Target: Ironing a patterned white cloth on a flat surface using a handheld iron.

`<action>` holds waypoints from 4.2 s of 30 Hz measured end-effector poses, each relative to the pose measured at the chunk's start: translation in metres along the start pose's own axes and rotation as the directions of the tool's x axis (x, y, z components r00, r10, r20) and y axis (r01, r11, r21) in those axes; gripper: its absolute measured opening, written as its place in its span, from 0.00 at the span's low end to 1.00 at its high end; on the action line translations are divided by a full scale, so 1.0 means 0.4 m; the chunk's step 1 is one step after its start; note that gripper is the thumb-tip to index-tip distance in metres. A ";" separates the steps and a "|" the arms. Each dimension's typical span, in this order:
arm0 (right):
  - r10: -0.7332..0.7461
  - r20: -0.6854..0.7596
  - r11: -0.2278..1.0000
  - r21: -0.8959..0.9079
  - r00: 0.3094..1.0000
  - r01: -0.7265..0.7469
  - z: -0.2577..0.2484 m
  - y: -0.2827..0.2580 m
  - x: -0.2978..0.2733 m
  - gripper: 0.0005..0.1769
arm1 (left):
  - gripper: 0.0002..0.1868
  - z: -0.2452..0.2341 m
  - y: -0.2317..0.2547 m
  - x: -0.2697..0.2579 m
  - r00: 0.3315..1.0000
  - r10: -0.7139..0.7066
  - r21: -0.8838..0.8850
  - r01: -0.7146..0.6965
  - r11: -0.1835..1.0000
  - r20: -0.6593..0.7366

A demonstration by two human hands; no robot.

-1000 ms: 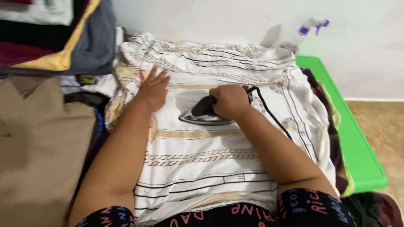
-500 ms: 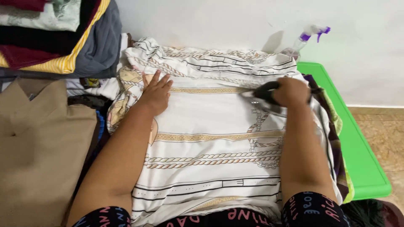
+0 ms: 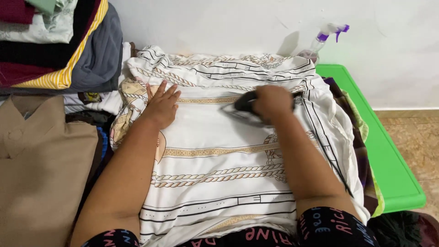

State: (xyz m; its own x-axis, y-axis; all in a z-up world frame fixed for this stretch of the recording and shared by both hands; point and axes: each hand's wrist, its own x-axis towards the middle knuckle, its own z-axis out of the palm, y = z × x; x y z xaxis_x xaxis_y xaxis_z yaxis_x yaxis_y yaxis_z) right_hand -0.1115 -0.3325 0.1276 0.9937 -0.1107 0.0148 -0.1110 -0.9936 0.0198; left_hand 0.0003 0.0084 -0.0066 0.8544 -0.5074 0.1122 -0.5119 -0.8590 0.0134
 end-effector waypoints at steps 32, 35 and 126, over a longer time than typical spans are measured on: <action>0.349 -0.238 0.929 -0.036 0.906 -0.368 0.086 0.421 0.073 0.16 | 0.28 -0.007 0.002 0.006 0.998 -0.005 -0.075 0.000 0.997 -0.067; 0.267 -0.236 0.959 -0.033 0.934 -0.282 0.083 0.356 0.069 0.16 | 0.29 -0.008 0.011 0.002 0.999 -0.031 -0.060 0.030 0.998 -0.023; -0.301 -0.175 0.953 -0.036 0.938 0.299 0.062 -0.371 -0.108 0.10 | 0.25 -0.086 -0.144 -0.051 0.928 -0.199 -0.264 0.116 0.958 -0.314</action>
State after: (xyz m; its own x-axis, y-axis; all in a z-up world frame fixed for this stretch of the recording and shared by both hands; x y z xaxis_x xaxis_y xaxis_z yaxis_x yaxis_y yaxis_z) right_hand -0.1377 -0.1806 0.0993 0.9629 0.1988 0.1825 0.1911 -0.9798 0.0590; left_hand 0.0090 0.0706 0.0247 0.8667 -0.2789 0.4136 -0.4151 -0.8630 0.2879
